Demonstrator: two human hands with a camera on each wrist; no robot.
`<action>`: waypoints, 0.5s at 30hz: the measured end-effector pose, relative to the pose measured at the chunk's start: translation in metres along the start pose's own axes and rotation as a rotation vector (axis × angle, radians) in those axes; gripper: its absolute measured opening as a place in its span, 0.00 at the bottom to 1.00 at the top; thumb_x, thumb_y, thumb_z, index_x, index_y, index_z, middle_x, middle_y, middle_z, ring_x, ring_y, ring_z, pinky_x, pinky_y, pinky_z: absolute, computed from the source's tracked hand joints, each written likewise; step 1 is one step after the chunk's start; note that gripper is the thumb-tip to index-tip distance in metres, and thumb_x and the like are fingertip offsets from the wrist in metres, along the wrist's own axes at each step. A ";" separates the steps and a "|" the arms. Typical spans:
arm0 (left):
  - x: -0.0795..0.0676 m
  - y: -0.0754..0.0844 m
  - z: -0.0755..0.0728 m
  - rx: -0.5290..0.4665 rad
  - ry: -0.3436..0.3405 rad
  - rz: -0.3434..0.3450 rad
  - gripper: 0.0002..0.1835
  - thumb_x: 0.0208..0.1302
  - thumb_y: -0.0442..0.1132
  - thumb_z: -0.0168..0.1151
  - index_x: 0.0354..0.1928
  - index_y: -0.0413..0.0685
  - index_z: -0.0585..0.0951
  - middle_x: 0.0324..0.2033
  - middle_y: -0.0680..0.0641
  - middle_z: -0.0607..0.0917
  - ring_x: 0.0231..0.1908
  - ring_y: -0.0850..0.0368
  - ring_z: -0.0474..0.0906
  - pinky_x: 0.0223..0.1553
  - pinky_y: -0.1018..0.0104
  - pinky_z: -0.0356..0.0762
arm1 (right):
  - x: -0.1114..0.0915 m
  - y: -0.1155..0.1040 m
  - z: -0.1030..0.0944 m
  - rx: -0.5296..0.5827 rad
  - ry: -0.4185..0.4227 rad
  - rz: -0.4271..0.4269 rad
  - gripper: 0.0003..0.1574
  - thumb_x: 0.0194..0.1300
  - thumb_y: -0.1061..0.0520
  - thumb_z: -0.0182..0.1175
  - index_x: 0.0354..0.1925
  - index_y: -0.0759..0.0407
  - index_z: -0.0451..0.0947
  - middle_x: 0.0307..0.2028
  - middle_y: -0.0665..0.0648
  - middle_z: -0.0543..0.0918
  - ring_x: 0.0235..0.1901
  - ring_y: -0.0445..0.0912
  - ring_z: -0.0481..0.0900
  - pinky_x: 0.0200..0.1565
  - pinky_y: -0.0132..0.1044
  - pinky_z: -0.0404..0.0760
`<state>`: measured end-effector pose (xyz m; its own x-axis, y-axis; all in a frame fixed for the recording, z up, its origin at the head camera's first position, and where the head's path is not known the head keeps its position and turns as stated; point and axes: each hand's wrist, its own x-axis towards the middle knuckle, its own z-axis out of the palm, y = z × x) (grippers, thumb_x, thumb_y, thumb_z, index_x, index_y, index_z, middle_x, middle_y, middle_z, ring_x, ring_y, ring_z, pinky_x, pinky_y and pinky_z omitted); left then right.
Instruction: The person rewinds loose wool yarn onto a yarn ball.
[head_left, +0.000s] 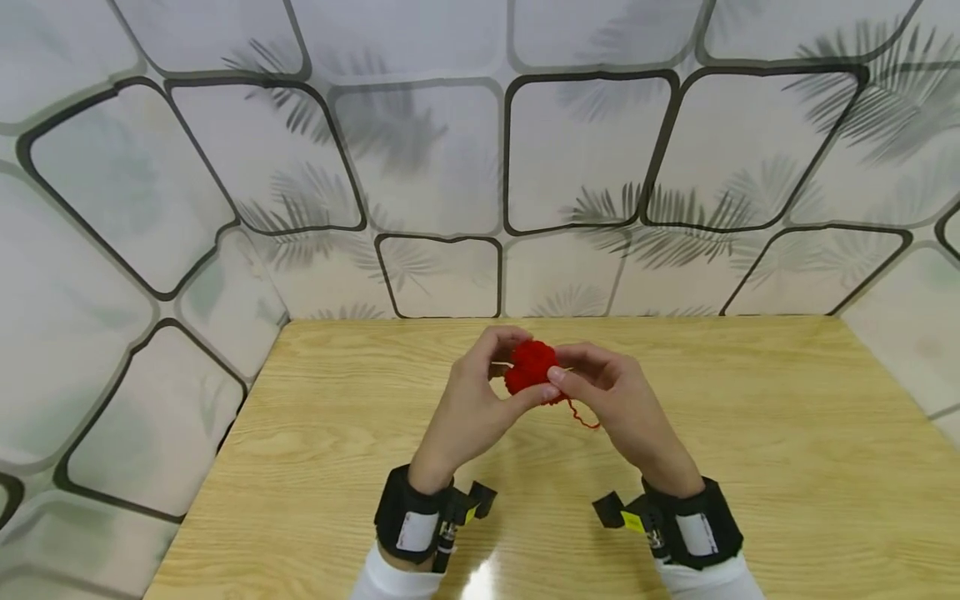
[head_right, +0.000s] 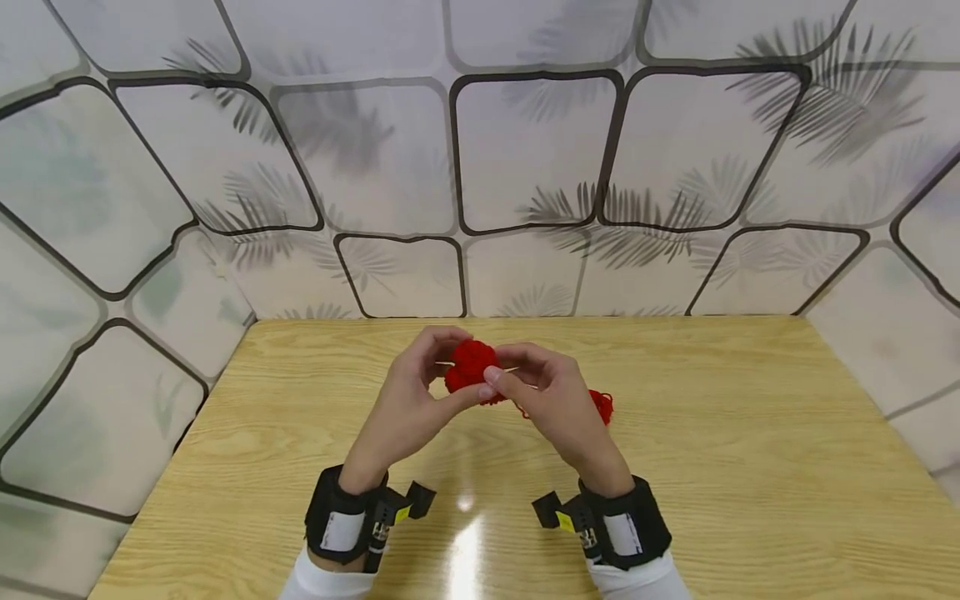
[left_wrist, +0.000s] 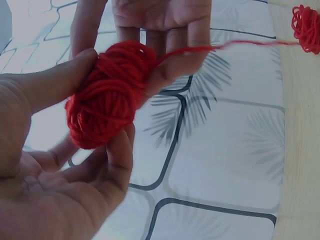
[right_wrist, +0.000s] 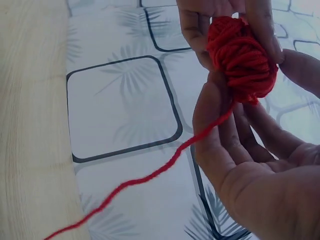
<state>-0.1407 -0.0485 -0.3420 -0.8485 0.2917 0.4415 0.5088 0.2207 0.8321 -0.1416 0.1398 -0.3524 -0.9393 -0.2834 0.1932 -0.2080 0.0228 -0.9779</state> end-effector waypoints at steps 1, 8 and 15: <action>0.000 0.003 0.000 0.001 -0.007 0.015 0.32 0.50 0.46 0.69 0.57 0.51 0.68 0.48 0.54 0.77 0.47 0.60 0.72 0.45 0.65 0.73 | 0.000 0.000 -0.001 0.002 0.021 0.004 0.21 0.62 0.53 0.58 0.52 0.60 0.73 0.48 0.61 0.77 0.44 0.54 0.77 0.46 0.46 0.76; 0.000 0.028 -0.005 0.000 -0.036 0.116 0.37 0.47 0.38 0.70 0.62 0.47 0.67 0.52 0.48 0.75 0.45 0.55 0.75 0.43 0.64 0.75 | -0.001 -0.005 -0.004 0.037 0.077 -0.005 0.21 0.63 0.53 0.57 0.52 0.62 0.73 0.49 0.62 0.77 0.45 0.56 0.77 0.45 0.46 0.76; 0.000 0.019 -0.005 -0.080 -0.038 0.155 0.33 0.50 0.35 0.68 0.60 0.41 0.70 0.49 0.46 0.77 0.41 0.55 0.77 0.40 0.63 0.77 | -0.003 -0.008 -0.007 0.058 -0.048 -0.010 0.22 0.66 0.57 0.54 0.57 0.62 0.69 0.51 0.63 0.75 0.44 0.57 0.76 0.43 0.46 0.77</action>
<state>-0.1319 -0.0492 -0.3242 -0.7539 0.3518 0.5548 0.6186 0.0957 0.7799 -0.1394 0.1473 -0.3446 -0.9227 -0.3291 0.2006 -0.2002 -0.0355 -0.9791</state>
